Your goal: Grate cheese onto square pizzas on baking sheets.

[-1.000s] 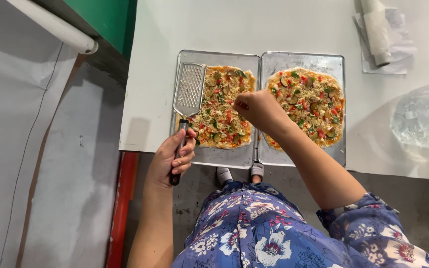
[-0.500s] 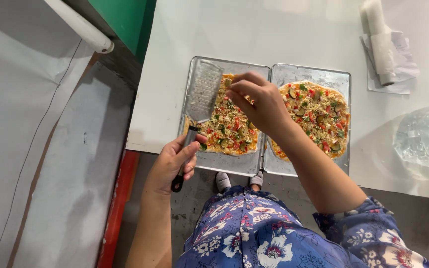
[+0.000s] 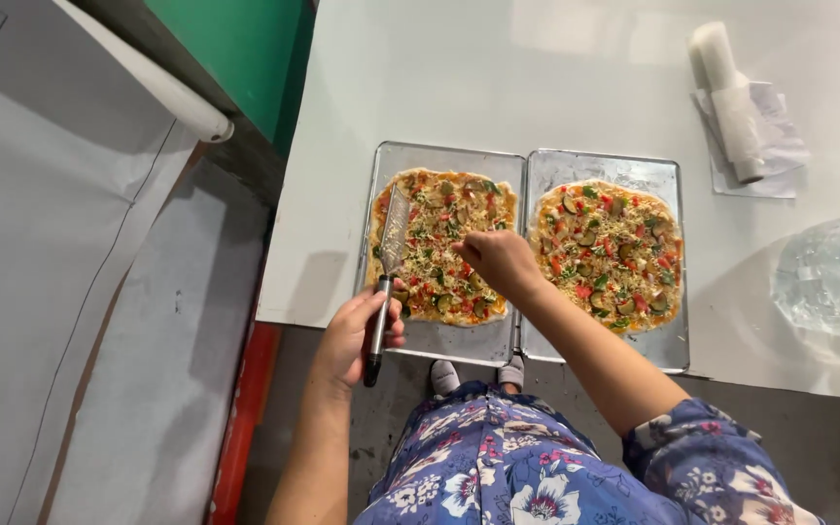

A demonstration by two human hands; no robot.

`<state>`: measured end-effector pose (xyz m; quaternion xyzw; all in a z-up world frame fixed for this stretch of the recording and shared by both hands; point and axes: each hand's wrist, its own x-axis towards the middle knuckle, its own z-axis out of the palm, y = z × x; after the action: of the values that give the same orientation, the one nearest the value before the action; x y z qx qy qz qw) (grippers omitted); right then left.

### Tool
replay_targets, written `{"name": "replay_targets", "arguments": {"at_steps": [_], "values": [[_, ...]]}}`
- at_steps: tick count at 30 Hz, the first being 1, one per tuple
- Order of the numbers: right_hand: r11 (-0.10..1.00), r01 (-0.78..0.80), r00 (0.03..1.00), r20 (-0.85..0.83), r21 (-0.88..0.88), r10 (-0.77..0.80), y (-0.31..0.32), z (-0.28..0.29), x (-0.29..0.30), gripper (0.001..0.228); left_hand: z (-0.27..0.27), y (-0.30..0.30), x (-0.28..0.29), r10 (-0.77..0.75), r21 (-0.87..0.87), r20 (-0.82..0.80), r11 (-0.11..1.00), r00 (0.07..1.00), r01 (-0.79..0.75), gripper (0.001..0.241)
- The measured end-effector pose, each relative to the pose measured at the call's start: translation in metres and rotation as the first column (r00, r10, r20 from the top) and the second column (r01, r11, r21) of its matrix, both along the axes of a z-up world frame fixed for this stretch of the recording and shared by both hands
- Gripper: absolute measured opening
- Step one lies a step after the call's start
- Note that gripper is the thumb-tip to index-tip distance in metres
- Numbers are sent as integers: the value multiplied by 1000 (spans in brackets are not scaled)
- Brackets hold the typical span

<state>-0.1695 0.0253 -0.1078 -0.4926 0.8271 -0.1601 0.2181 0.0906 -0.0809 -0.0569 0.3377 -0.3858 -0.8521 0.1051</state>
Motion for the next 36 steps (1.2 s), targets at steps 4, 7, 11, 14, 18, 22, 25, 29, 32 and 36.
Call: {"name": "replay_targets", "arguments": {"at_steps": [4,7,11,14,18,22,25,29,32,36], "values": [[929,-75,997,-12,-362,75,7,-2,17,14,-22,-1,2,-35,321,-126,944,991,74,36],[799,-110,992,-15,-591,125,12,8,42,6,-39,2,-1,-49,444,-156,889,987,114,31],[726,-191,928,119,-661,353,18,42,80,40,-52,5,1,-49,509,-167,851,985,129,27],[733,-331,877,93,-595,472,19,38,81,50,-38,8,8,-81,521,-149,841,986,148,32],[827,-401,913,-101,-393,395,7,-30,41,57,-20,12,35,-85,524,-133,840,988,142,37],[960,-153,987,-92,-236,135,2,-61,0,41,-5,10,54,-13,427,-59,903,998,38,40],[918,-119,990,30,-378,141,0,13,-1,27,25,11,62,16,273,11,962,1000,-19,40],[528,-93,996,-77,-844,52,-3,114,27,13,70,10,67,22,51,5,998,1000,-22,41],[483,-42,996,4,-875,93,0,84,44,19,59,-6,62,13,-3,39,1000,999,-13,40],[972,-106,992,-85,-207,90,-3,20,48,56,6,-22,62,-31,26,84,999,996,29,40]]}}
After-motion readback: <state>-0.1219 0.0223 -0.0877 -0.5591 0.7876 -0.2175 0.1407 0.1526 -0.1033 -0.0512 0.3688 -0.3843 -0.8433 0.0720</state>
